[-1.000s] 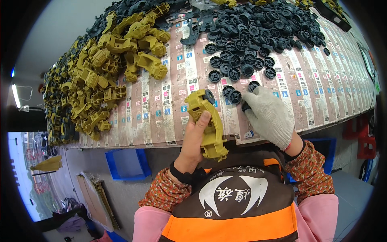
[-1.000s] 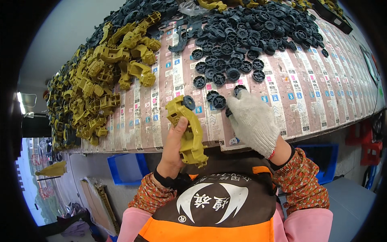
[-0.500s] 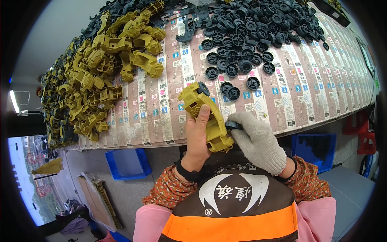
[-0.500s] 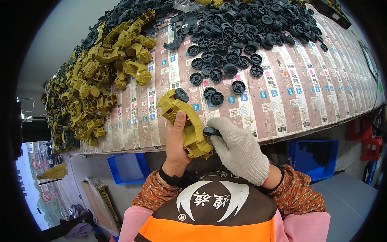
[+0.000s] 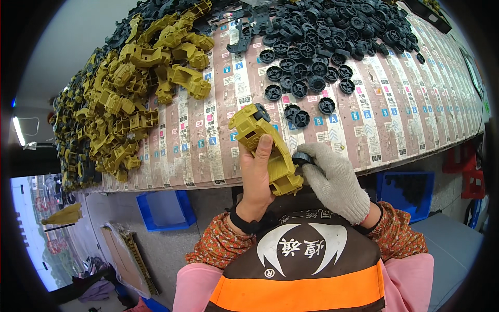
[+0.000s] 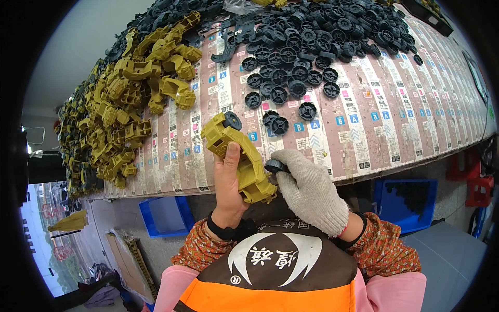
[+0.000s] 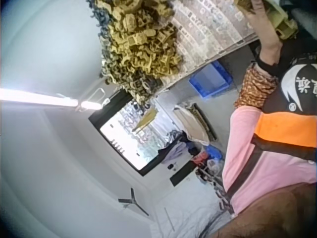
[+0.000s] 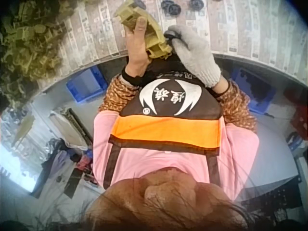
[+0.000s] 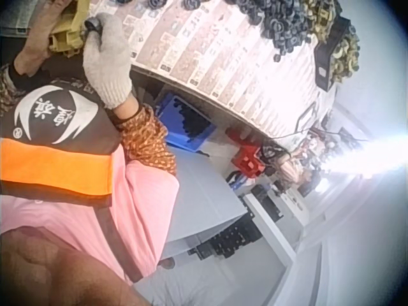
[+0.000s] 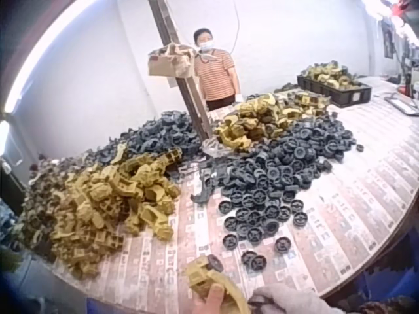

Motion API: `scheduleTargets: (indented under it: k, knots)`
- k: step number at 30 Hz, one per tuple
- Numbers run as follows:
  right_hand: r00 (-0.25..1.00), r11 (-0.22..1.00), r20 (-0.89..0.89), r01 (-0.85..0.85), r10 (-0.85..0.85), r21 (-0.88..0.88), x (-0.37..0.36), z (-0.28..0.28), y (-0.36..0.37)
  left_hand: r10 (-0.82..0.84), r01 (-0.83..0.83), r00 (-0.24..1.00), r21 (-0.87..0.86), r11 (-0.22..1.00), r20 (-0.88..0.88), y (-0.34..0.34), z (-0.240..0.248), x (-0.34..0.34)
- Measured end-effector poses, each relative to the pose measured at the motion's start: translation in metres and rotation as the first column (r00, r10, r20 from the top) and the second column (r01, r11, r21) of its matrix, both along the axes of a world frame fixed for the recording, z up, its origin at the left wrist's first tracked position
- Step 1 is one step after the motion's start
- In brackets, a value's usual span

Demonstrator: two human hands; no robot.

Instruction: The person sits at a table covered with yellow plastic housings and dark grey wheels. They repeatedly pick up a yellow housing, insert a wheel into a designated slot, and place the assembled unit back onto the table. The process is repetitive and involves handling the parts one at a time.

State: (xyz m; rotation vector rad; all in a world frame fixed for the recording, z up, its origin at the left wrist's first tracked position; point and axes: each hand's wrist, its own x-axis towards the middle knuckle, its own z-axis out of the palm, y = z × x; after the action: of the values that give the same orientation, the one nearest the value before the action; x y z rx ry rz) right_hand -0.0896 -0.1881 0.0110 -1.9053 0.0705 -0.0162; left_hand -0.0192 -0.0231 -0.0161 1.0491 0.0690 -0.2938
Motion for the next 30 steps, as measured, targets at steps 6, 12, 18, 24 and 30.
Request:
scheduleTargets:
  k: [6,12,18,24,30]
  knots:
    - [0.993,0.993,0.107,-0.035,0.047,-0.117,-0.006,0.002,0.003,0.007,-0.009,0.999,0.041,0.999,0.034,-0.001,-0.001,-0.001]
    - [0.984,0.957,0.134,-0.078,0.119,-0.279,-0.015,0.002,0.005,0.024,-0.030,0.992,0.048,0.998,0.127,-0.001,-0.003,-0.006]
    - [0.989,0.948,0.030,-0.131,0.146,-0.290,-0.015,0.018,0.003,-0.132,0.145,0.963,-0.039,0.989,0.233,0.001,-0.006,-0.014]
    - [0.992,0.948,-0.066,-0.124,0.110,-0.293,0.008,0.032,-0.029,-0.366,0.353,0.927,0.134,0.926,0.086,0.003,0.006,0.001]
    - [0.939,0.960,0.288,-0.115,0.189,-0.256,0.027,0.041,-0.044,-0.711,0.637,0.703,0.455,0.623,-0.010,0.018,0.019,0.023]
